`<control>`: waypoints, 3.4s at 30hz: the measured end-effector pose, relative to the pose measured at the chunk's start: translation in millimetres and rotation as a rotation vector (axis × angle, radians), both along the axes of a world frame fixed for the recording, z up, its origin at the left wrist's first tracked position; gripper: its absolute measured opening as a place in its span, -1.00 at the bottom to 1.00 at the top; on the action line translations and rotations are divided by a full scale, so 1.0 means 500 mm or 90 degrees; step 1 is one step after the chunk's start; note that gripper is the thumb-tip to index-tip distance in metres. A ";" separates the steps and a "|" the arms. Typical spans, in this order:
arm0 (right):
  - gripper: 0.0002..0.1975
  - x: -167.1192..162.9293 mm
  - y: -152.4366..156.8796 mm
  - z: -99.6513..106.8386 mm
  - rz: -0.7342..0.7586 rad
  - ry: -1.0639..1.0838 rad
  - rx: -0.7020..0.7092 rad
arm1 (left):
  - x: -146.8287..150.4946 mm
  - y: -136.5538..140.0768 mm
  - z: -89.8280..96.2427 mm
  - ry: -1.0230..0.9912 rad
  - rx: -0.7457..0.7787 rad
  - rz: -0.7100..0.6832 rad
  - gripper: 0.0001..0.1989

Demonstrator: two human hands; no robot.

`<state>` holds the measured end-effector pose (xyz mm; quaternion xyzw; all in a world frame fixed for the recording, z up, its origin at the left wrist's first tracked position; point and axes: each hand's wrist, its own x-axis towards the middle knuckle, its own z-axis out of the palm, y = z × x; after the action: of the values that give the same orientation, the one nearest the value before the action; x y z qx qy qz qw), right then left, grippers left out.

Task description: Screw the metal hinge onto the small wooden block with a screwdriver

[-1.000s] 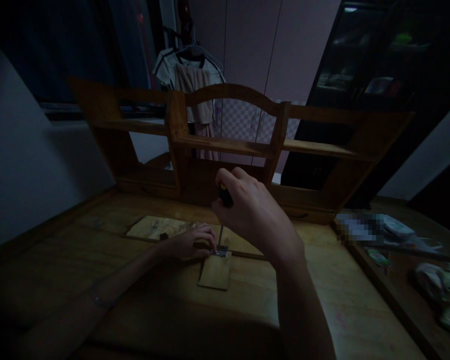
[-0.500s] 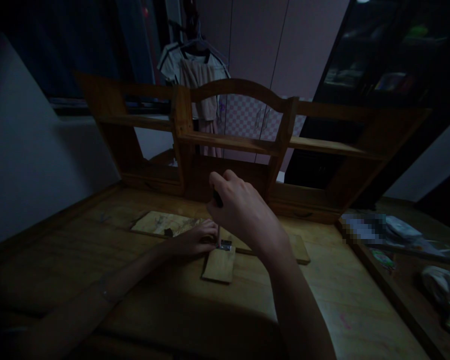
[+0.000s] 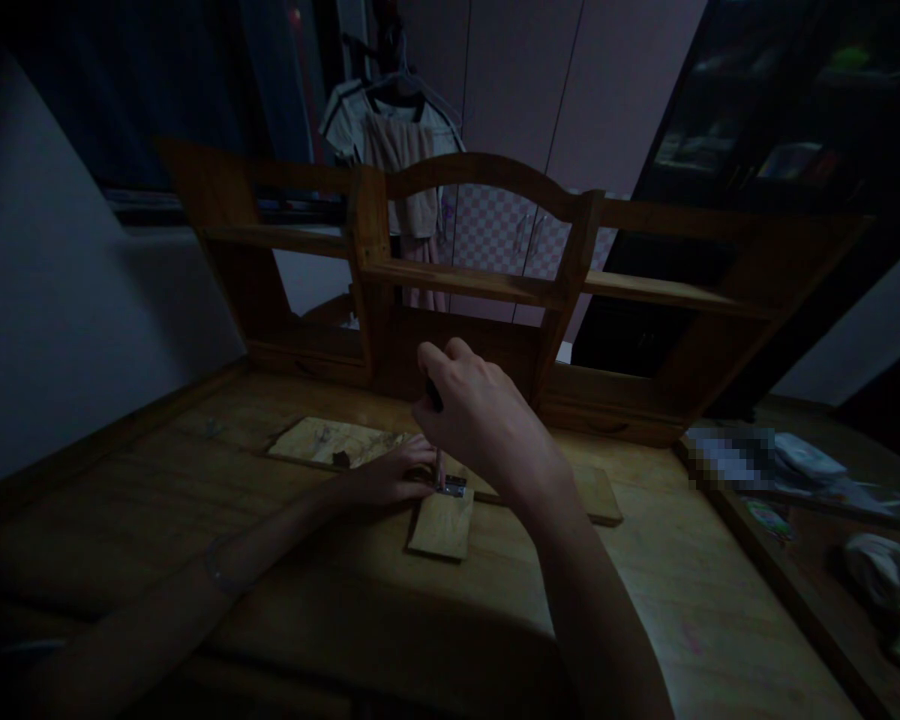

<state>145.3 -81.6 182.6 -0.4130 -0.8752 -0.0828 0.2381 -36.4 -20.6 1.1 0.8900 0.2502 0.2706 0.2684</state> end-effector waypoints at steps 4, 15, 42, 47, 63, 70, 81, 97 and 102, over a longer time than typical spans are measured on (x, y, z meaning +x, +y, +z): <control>-0.82 -0.002 0.004 -0.002 -0.045 -0.016 0.027 | 0.001 0.000 0.001 0.008 0.009 0.008 -0.89; -0.78 0.004 0.010 -0.004 -0.111 -0.050 0.075 | -0.001 0.008 -0.009 0.006 0.023 -0.005 -0.88; -0.79 0.017 0.028 -0.010 0.043 0.028 -0.083 | 0.010 0.000 -0.001 -0.001 0.062 -0.004 -0.86; -0.83 0.018 0.041 -0.011 0.070 0.037 -0.062 | 0.014 -0.005 -0.007 -0.009 0.068 0.017 -0.87; -0.73 0.021 0.020 0.000 0.089 0.021 -0.068 | 0.028 -0.014 -0.005 0.004 0.082 0.005 -0.88; -0.79 0.019 0.024 0.000 0.060 0.017 -0.052 | 0.023 -0.010 -0.011 0.010 0.096 0.010 -0.88; -0.67 0.024 0.020 -0.002 0.074 0.040 -0.083 | 0.019 -0.008 -0.010 0.009 0.082 0.008 -0.87; -0.74 0.027 0.024 -0.002 0.064 0.037 -0.080 | 0.015 -0.003 -0.011 0.027 0.079 0.006 -0.83; -0.84 0.023 0.024 -0.002 0.061 0.037 -0.068 | 0.015 -0.010 -0.005 0.026 0.074 0.006 -0.84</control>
<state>156.6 -69.4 181.9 -0.3851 -0.8897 -0.0124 0.2447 -28.7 -25.5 -1.3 0.9083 0.2437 0.2676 0.2096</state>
